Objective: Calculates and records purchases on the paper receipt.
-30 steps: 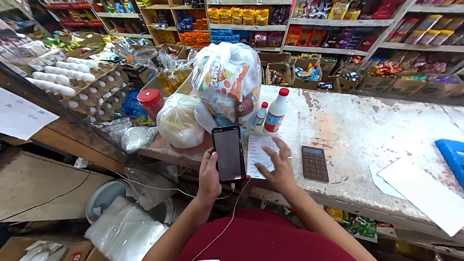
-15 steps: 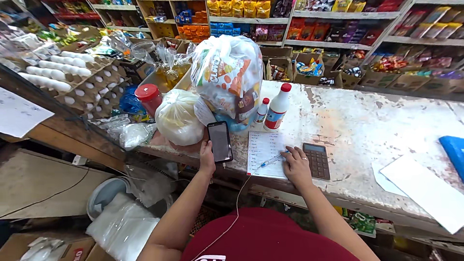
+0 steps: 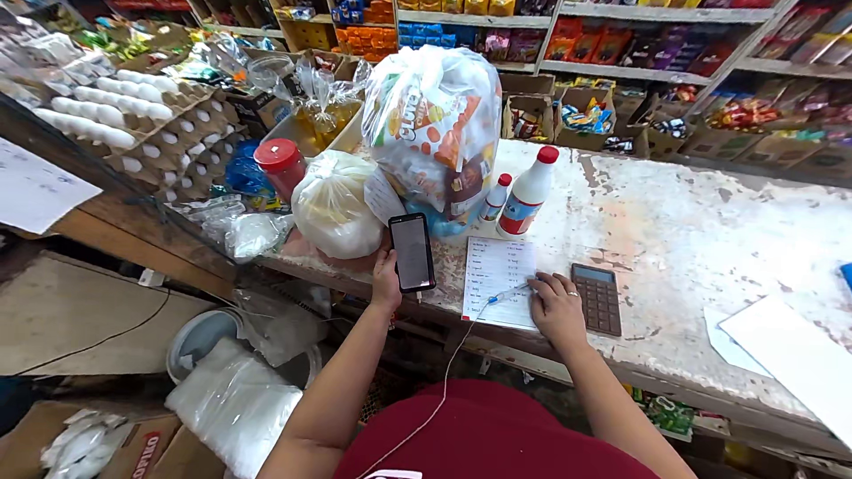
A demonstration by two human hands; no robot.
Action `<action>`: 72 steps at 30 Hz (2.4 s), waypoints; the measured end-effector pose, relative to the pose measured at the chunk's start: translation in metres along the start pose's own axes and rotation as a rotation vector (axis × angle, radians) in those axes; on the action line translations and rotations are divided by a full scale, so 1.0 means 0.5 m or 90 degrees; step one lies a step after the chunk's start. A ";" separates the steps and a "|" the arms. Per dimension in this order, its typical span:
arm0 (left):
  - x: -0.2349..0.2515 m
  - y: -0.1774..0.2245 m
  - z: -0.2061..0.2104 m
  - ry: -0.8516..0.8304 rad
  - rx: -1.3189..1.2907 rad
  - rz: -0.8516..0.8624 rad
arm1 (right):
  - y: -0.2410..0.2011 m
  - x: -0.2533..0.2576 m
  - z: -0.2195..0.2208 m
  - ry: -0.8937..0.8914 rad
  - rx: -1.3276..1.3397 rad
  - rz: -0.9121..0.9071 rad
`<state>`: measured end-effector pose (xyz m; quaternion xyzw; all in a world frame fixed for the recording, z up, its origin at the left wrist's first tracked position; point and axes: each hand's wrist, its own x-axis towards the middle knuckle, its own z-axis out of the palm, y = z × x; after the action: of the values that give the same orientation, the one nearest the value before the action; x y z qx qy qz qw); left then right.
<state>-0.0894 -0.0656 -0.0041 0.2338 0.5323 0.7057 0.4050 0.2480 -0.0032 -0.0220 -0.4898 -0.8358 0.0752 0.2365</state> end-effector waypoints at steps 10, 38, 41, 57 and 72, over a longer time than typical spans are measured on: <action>0.003 -0.002 -0.008 -0.021 -0.002 -0.020 | -0.001 -0.001 0.002 0.017 -0.006 -0.004; 0.007 0.004 -0.007 -0.018 -0.064 -0.023 | 0.004 0.001 0.005 0.054 0.003 -0.016; 0.007 0.003 -0.007 -0.013 -0.067 -0.025 | 0.003 0.000 0.004 0.075 0.008 -0.029; 0.005 0.005 -0.008 -0.010 -0.052 -0.026 | 0.007 -0.002 0.002 0.088 0.022 -0.064; 0.001 0.005 -0.004 -0.026 -0.027 0.022 | 0.010 -0.001 0.006 0.095 0.040 -0.075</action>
<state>-0.0919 -0.0666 -0.0022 0.2491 0.5046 0.7188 0.4083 0.2507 -0.0007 -0.0267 -0.4366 -0.8403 0.0505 0.3174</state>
